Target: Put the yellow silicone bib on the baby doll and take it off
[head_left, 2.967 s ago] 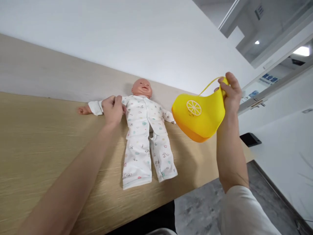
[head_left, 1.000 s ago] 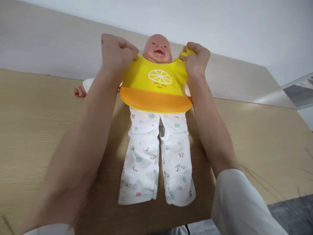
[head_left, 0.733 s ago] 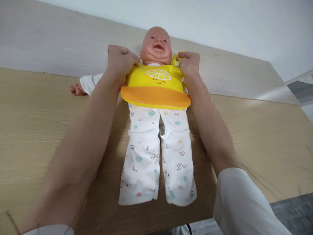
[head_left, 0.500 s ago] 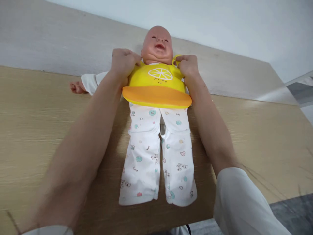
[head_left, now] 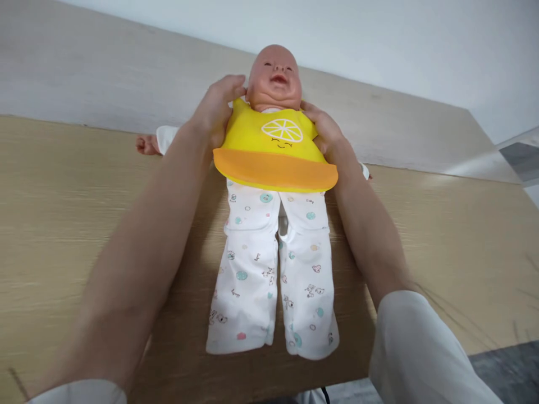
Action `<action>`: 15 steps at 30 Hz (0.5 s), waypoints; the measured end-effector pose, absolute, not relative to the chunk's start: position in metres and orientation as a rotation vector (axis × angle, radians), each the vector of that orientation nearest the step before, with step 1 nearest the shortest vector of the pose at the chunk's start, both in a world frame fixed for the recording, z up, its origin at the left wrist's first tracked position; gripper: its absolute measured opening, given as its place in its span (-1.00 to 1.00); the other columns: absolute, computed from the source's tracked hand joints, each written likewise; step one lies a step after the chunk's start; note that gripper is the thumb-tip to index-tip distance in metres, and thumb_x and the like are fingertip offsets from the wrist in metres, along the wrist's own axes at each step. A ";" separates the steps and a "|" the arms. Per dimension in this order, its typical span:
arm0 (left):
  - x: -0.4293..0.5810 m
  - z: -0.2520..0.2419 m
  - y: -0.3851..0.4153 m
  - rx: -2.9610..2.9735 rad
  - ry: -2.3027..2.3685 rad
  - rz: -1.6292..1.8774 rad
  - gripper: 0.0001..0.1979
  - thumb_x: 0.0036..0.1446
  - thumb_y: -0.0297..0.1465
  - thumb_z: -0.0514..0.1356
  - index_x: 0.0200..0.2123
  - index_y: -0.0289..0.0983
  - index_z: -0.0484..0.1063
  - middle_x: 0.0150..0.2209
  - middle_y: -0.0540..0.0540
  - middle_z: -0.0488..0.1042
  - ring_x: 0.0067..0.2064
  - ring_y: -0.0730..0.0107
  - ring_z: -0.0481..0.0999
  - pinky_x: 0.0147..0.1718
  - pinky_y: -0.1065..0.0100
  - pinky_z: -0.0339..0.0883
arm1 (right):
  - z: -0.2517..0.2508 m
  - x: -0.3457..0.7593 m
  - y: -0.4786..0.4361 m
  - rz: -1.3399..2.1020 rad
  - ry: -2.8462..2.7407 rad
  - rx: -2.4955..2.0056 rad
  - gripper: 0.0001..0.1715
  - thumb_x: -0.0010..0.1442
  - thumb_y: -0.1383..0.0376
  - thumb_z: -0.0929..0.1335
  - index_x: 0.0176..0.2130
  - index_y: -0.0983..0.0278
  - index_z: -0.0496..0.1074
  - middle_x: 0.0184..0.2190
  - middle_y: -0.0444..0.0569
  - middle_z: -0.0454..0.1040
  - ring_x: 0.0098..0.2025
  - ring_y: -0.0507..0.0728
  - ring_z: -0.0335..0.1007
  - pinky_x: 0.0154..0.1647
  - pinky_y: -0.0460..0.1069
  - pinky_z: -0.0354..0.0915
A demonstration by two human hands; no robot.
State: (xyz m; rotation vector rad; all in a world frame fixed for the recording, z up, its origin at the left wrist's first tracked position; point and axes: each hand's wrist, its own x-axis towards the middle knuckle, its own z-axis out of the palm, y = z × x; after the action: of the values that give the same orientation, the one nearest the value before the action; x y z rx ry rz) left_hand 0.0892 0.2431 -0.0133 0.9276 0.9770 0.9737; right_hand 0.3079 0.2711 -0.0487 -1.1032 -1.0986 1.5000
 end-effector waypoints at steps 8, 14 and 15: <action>0.079 -0.015 0.244 0.820 0.749 1.149 -0.59 0.36 -0.18 -0.03 0.06 -0.37 0.28 -0.29 -0.11 0.46 -0.04 0.10 0.58 -0.03 -0.05 0.40 | -0.052 0.319 0.279 1.342 -1.210 -0.981 -0.33 -0.16 -0.07 0.48 -0.13 0.22 0.38 -0.32 -0.26 0.55 0.15 0.00 0.25 0.28 0.07 0.08; 0.089 -0.013 0.238 0.790 0.628 1.123 -0.67 0.31 -0.18 -0.04 -0.23 -0.30 0.35 -0.38 -0.09 0.45 -0.01 0.07 0.56 -0.04 0.05 0.41 | -0.040 0.315 0.260 1.208 -1.469 -1.192 -0.31 0.28 -0.11 -0.01 -0.57 0.23 0.25 -0.36 -0.11 0.58 0.30 -0.10 0.13 0.27 -0.01 0.13; 0.091 -0.013 0.237 0.788 0.648 1.104 -0.69 0.28 -0.17 -0.02 -0.27 -0.28 0.35 -0.40 -0.09 0.45 0.01 0.06 0.54 -0.02 0.08 0.40 | -0.039 0.314 0.256 1.200 -1.528 -1.233 -0.22 0.29 -0.02 -0.18 -0.64 0.23 0.18 -0.35 -0.08 0.58 0.32 -0.13 0.10 0.25 -0.03 0.14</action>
State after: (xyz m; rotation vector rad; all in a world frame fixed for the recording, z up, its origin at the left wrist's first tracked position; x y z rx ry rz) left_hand 0.0909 0.2373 -0.0134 0.7880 0.6481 1.1039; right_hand 0.3141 0.2558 -0.0391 -1.2327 -1.5283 1.1998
